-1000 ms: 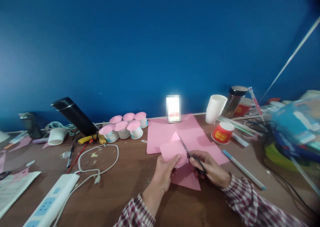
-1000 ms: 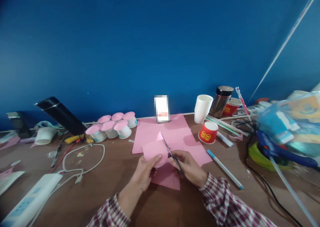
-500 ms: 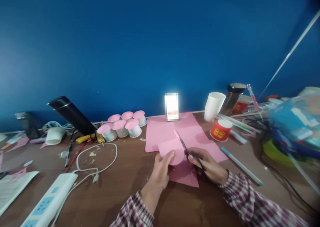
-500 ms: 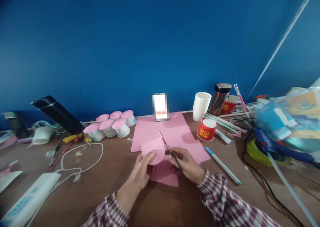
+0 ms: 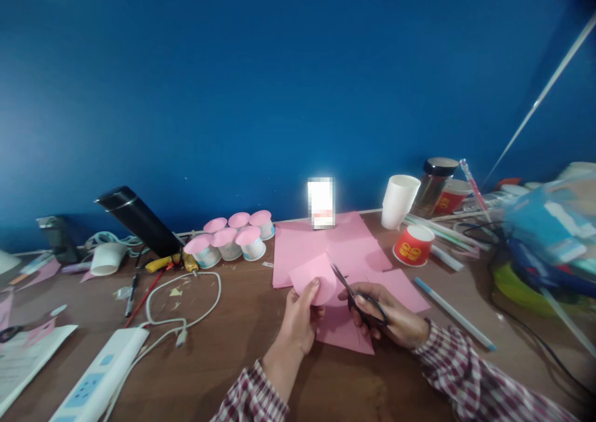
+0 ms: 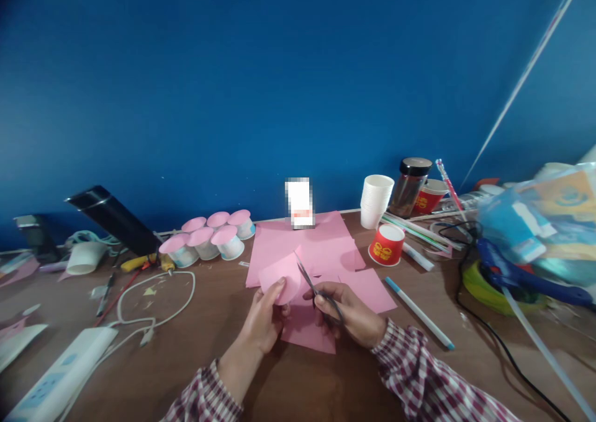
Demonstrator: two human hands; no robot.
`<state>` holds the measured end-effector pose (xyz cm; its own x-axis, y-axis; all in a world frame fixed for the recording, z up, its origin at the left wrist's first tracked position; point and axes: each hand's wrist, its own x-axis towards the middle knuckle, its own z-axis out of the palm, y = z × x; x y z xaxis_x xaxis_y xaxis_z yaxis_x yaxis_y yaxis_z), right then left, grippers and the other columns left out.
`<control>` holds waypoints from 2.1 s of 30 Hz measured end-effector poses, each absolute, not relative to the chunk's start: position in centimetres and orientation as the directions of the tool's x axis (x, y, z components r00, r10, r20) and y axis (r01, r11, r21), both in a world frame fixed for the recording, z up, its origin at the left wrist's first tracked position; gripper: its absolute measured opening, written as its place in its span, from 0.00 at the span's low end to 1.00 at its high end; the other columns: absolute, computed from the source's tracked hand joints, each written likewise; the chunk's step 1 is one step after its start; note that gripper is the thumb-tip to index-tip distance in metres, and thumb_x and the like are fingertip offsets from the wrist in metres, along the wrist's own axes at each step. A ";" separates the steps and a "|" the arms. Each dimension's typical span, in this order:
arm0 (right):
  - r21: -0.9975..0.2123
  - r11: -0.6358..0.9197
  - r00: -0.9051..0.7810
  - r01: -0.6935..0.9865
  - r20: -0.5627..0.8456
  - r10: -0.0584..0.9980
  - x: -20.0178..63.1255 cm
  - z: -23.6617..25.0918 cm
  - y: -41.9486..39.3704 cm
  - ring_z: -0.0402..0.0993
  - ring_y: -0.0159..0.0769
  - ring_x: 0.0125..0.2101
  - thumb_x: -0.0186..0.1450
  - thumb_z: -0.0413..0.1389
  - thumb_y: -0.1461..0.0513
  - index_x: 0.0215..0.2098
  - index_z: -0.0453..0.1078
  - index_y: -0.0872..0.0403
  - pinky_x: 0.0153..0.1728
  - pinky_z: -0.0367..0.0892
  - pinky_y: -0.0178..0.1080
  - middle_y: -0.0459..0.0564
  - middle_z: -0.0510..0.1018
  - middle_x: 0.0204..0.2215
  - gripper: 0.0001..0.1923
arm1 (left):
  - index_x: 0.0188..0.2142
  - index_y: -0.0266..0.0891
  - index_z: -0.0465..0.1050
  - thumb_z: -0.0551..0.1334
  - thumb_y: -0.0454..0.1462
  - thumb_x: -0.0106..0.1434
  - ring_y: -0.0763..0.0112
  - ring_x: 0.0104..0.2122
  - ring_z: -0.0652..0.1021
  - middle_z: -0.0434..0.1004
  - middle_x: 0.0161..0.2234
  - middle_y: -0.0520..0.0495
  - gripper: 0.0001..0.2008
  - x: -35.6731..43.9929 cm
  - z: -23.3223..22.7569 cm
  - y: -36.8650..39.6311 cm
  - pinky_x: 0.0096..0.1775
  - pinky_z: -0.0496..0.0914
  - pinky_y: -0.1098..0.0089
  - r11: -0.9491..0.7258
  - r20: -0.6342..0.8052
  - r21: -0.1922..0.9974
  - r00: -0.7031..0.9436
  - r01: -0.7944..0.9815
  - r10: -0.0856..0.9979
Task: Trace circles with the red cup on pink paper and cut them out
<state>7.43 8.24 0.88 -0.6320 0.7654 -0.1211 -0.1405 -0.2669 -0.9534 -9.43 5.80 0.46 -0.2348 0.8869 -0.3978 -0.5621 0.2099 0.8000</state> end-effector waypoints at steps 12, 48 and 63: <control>-0.946 -0.260 -0.561 -0.194 -0.110 0.821 7.5 0.8 8.4 0.66 0.24 0.14 0.60 0.56 0.51 0.40 0.66 0.57 0.10 0.55 0.23 0.43 0.71 0.18 0.19 | 0.31 0.33 0.71 0.70 0.43 0.44 0.77 0.19 0.69 0.73 0.22 0.49 0.19 -9.1 0.2 5.3 0.18 0.59 0.76 0.220 -0.348 0.843 -0.185 -0.491 0.919; -0.962 -0.244 -0.476 -0.121 -0.160 0.865 7.3 1.0 8.3 0.64 0.24 0.13 0.56 0.59 0.50 0.36 0.68 0.57 0.10 0.52 0.25 0.41 0.70 0.16 0.19 | 0.33 0.35 0.70 0.69 0.41 0.47 0.77 0.19 0.69 0.73 0.23 0.50 0.16 -9.0 0.2 5.2 0.18 0.58 0.76 0.235 -0.355 0.839 -0.167 -0.491 0.920; -0.953 -0.252 -0.389 -0.166 -0.171 0.905 7.1 1.0 8.5 0.59 0.22 0.12 0.54 0.61 0.49 0.37 0.69 0.56 0.10 0.52 0.25 0.39 0.68 0.15 0.22 | 0.33 0.31 0.74 0.67 0.44 0.50 0.73 0.21 0.71 0.76 0.25 0.44 0.17 -8.7 0.1 5.2 0.20 0.62 0.76 0.182 -0.247 0.896 -0.114 -0.405 0.962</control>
